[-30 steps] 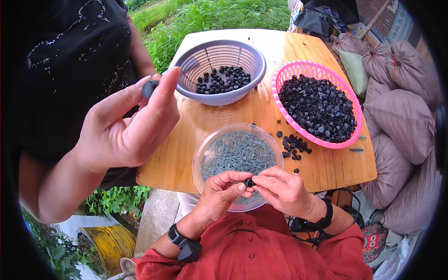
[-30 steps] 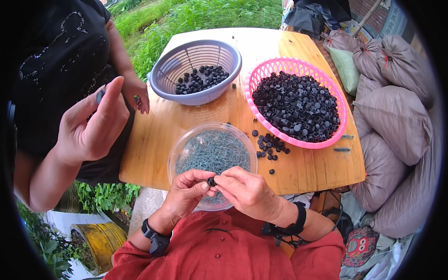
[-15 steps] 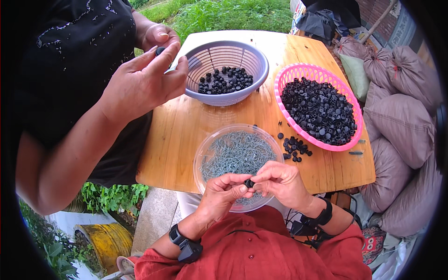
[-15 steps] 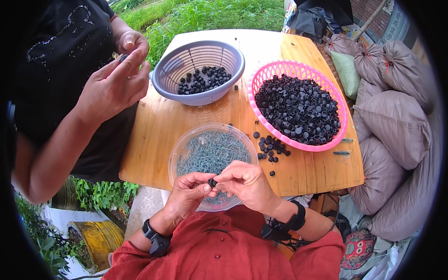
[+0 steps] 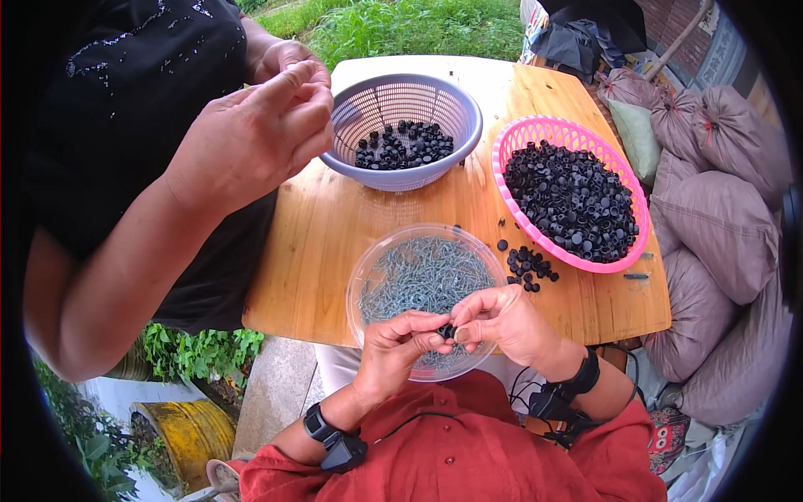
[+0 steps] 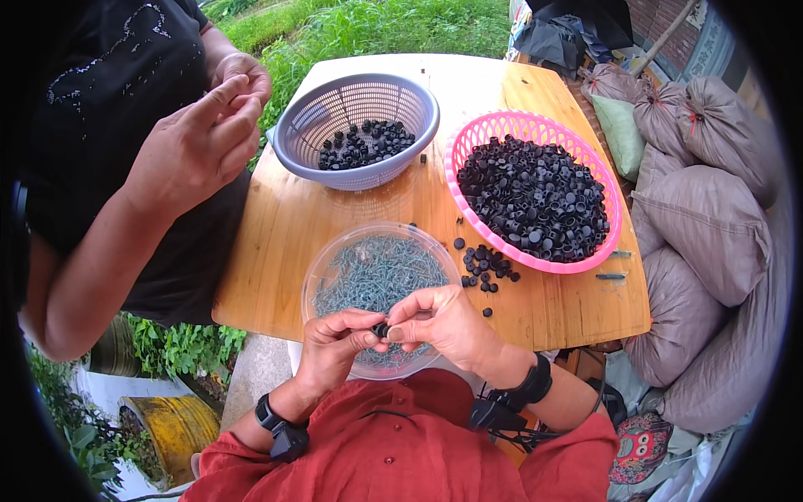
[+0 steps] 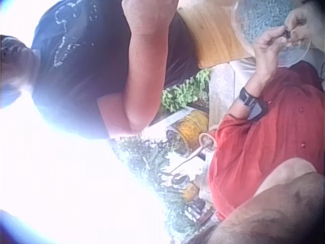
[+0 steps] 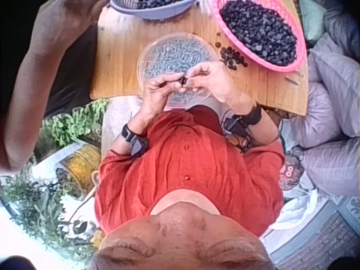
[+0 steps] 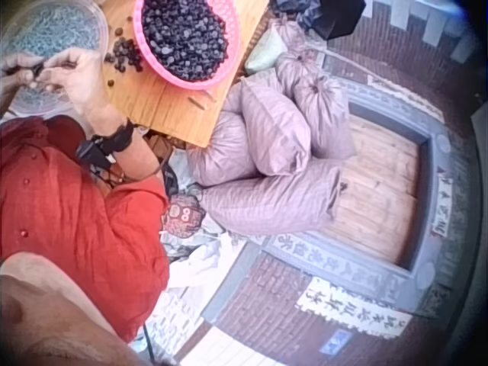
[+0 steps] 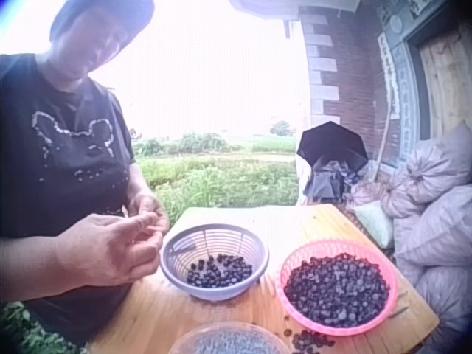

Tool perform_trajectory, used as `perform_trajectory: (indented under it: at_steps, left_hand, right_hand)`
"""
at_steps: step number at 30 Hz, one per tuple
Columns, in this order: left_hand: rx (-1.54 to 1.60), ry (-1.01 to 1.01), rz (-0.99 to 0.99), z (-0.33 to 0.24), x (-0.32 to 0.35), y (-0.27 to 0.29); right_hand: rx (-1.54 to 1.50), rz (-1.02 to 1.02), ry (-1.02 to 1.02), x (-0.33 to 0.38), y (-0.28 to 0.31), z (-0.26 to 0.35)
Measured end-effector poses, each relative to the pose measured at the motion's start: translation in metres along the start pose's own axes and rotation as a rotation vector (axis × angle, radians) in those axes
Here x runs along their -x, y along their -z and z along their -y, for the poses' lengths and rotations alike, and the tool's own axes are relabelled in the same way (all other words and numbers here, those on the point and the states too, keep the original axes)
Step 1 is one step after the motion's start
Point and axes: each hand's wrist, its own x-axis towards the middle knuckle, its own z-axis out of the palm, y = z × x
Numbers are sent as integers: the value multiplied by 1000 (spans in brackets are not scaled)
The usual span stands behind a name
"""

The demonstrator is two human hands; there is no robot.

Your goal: The person picks up a black plastic cap and a metal screw, fits the screw into the cap, and places the assembled piece into a purple basket, repeating the process.

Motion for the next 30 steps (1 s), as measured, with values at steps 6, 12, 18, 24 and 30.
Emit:
perform_trajectory:
  at_steps: [6,12,18,24,30]
  left_hand:
    - [-89,-34,61,-2,1,2]
    - [-71,-31,37,-2,4,1]
    - [-32,-54,-36,3,6,1]
    - [60,-95,-54,7,10,0]
    - [60,-96,-129,8,12,-5]
  right_hand:
    - [-20,84,-66,-7,4,1]
    - [-68,177,-20,-14,4,-8]
    - [-138,258,34,-20,1,-17]
    - [-202,330,85,-21,-1,-21]
    - [-141,322,216,-20,-5,-24]
